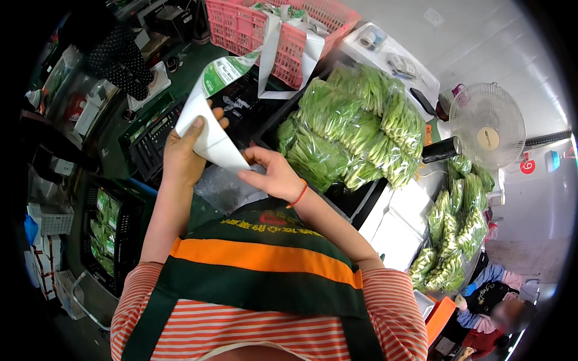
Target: The person selects leafy greens, weighs them on a digital scale, places them into plastic bags, seals the bags, and stacks the packaged bundles on a cart. The person also applies printed labels to the bags and organizes them in crates.
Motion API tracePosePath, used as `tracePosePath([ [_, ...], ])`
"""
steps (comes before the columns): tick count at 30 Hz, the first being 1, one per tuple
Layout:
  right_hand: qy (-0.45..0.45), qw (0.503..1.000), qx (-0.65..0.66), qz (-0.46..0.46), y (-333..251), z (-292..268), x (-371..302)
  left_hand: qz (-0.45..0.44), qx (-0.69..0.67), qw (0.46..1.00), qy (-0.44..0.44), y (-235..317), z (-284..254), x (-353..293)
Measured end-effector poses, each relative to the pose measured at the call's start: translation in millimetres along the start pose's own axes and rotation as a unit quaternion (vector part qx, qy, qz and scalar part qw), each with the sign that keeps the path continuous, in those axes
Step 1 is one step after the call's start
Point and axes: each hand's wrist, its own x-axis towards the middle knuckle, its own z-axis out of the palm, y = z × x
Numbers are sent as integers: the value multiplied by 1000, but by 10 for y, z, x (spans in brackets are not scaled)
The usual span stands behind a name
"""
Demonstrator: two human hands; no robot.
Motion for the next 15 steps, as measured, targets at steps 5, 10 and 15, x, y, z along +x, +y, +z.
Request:
tracePosePath([
  [5,-39,991,-118,57,-10,-108,33,23,-29,999,5,5,17,-44],
  [10,-60,994,-71,51,46,-76,-20,28,-3,1000,8,78,-44,14],
  [15,-45,993,-93,51,12,-64,47,39,-37,998,22,20,25,-35],
])
